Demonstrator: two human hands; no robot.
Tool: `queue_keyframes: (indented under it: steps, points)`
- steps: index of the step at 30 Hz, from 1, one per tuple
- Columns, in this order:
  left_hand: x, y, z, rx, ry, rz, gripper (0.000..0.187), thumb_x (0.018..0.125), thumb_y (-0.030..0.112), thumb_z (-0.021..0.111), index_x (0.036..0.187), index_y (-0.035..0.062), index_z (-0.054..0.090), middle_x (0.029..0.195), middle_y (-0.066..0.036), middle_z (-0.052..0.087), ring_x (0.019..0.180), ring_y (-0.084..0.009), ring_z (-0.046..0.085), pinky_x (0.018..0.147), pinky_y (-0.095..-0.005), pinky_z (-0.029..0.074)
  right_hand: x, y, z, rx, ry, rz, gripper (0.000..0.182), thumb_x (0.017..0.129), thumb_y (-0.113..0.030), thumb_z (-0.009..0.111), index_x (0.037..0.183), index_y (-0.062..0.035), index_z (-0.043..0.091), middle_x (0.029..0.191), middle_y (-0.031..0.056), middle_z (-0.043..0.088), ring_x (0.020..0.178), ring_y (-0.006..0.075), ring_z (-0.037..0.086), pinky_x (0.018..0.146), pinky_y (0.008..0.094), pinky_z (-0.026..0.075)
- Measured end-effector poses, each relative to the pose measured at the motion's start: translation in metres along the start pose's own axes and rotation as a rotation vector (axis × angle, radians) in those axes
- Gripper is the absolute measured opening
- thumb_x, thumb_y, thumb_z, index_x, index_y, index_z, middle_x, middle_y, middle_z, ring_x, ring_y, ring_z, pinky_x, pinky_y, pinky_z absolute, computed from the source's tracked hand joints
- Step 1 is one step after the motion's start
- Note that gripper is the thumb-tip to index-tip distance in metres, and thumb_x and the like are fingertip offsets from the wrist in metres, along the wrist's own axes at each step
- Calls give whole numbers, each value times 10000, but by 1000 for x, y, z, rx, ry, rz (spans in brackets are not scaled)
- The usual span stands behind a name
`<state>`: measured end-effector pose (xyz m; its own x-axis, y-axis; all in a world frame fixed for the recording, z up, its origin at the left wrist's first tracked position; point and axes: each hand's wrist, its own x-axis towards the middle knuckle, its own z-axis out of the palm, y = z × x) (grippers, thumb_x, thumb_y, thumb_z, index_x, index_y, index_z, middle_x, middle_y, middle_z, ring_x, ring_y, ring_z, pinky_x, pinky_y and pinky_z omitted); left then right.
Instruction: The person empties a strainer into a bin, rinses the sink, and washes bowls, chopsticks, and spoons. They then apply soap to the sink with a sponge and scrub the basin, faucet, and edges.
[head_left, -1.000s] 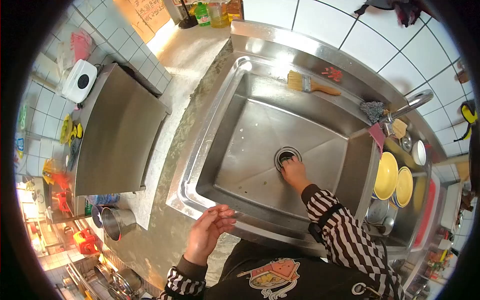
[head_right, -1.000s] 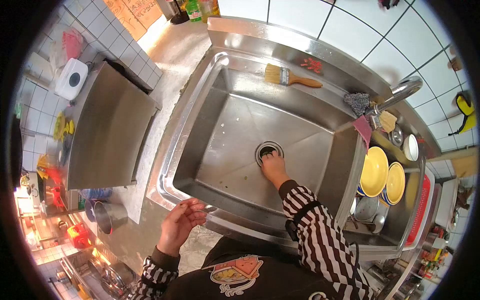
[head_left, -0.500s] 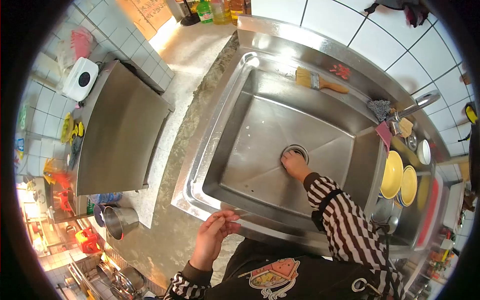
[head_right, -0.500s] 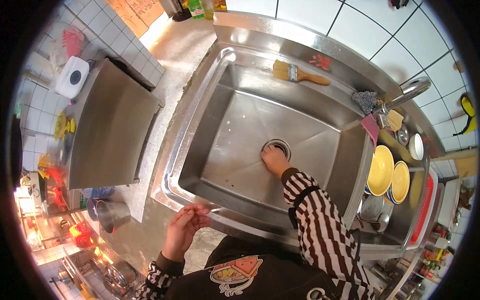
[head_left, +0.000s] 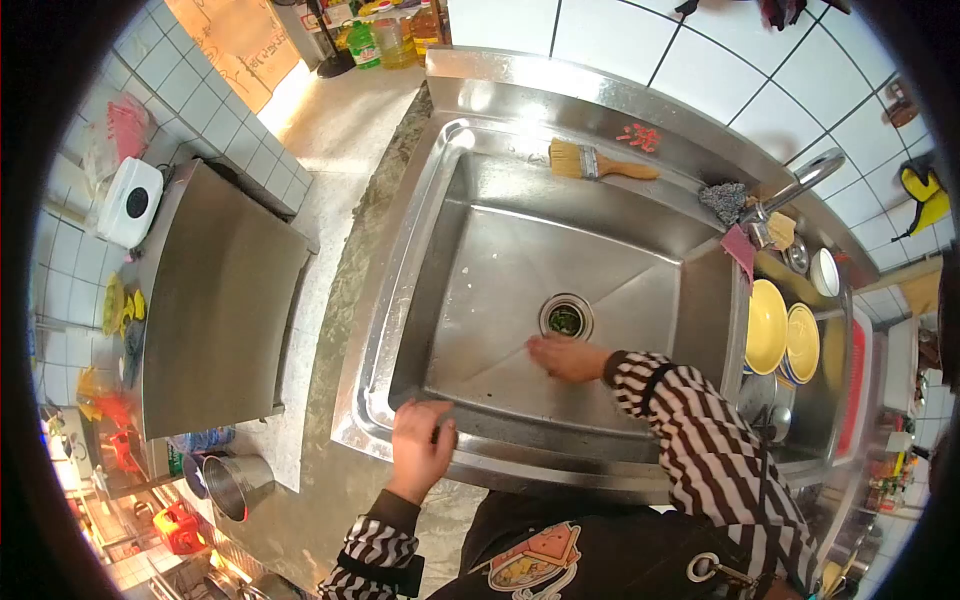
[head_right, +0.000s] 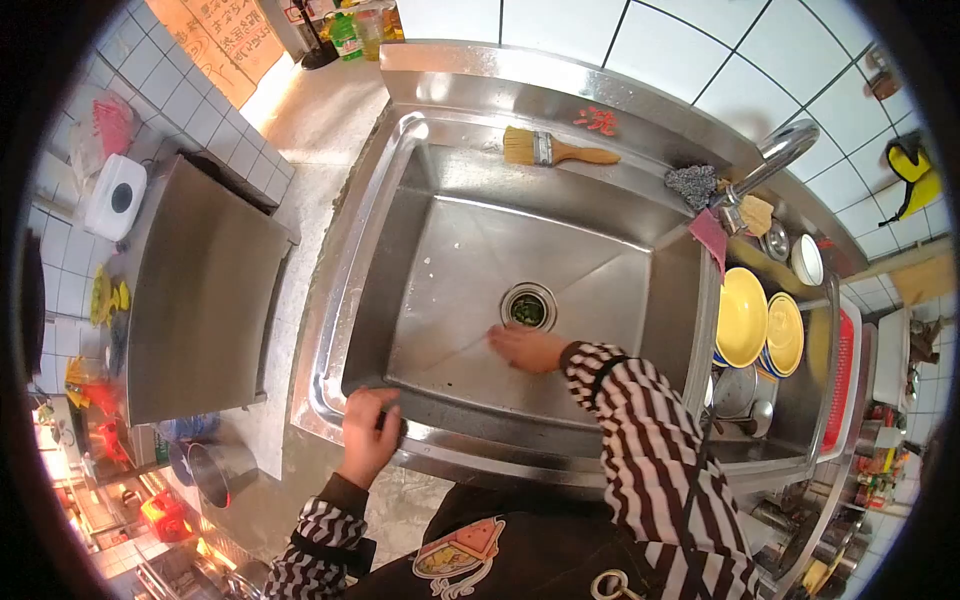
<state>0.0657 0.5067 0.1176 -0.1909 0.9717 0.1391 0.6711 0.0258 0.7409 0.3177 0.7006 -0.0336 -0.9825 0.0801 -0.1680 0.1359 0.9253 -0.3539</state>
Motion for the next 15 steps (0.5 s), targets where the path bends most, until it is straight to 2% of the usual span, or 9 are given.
queue_keyframes:
  steps: [1, 2, 3, 5, 7, 8, 10, 11, 15]
  points:
    - [1, 0, 0, 139, -38, 126, 172, 717, 68, 595, 883, 24, 585, 823, -104, 597, 820, -275, 560, 841, -421, 391, -14, 7, -2, -45, 13, 106, 515, 797, -189, 515, 1235, 37, 368, 1316, 177, 340, 1245, 284, 295, 1035, 413, 225]
    - [1, -2, 4, 131, 13, 132, 174, 703, 100, 613, 862, 35, 584, 760, -94, 590, 770, -263, 563, 824, -425, 398, -29, 13, -3, -91, 24, 209, 510, 788, -195, 526, 1219, 40, 390, 1312, 183, 343, 1243, 286, 297, 1035, 414, 222]
    - [0, -2, 7, 126, 16, 129, 174, 703, 100, 613, 862, 35, 584, 760, -94, 590, 770, -263, 563, 824, -425, 398, -42, 15, -4, -94, 18, 207, 510, 788, -195, 526, 1219, 40, 390, 1312, 183, 343, 1243, 286, 297, 1035, 414, 222]
    - [-2, -3, 4, 104, 29, 95, 173, 701, 102, 619, 859, 40, 586, 718, -100, 579, 715, -272, 558, 810, -430, 402, -49, 18, -6, -276, 120, 98, 435, 758, -186, 548, 1119, 45, 474, 1188, 199, 457, 1135, 314, 407, 967, 420, 308]
    - [-5, -7, 13, 80, 41, 112, 188, 698, 101, 631, 870, 38, 591, 702, -107, 572, 672, -295, 542, 741, -426, 415, -42, 13, 6, 64, -85, 445, 347, 728, -156, 556, 1013, 39, 524, 1024, 189, 541, 978, 334, 490, 862, 424, 376]
    - [-11, -9, 16, 68, 34, 60, 182, 719, 131, 626, 865, 28, 590, 797, -142, 588, 760, -318, 544, 762, -418, 414, -41, 21, 29, -3, 120, 358, 322, 714, -135, 549, 988, 33, 522, 927, 183, 560, 876, 346, 510, 793, 431, 393]
    - [-9, -4, 11, 87, -2, 16, 211, 735, 166, 627, 883, 19, 592, 803, -144, 591, 757, -320, 544, 738, -389, 423, -24, 18, 15, 121, 6, 491, 228, 710, -148, 526, 846, 27, 584, 914, 202, 576, 889, 354, 532, 798, 445, 405]
    - [-6, 0, 9, 68, 41, 79, 193, 751, 171, 617, 868, 19, 590, 787, -143, 590, 759, -308, 548, 743, -380, 427, -20, 18, 6, 103, 124, 431, 231, 689, -146, 536, 825, 32, 591, 892, 216, 582, 870, 365, 542, 785, 449, 419]
    - [-8, -12, 11, 115, 60, 123, 174, 757, 180, 611, 840, 28, 591, 765, -132, 592, 731, -299, 556, 763, -388, 421, 4, 21, 2, 137, -74, 576, 300, 707, -185, 535, 943, -17, 615, 900, 206, 597, 842, 358, 561, 769, 439, 435]
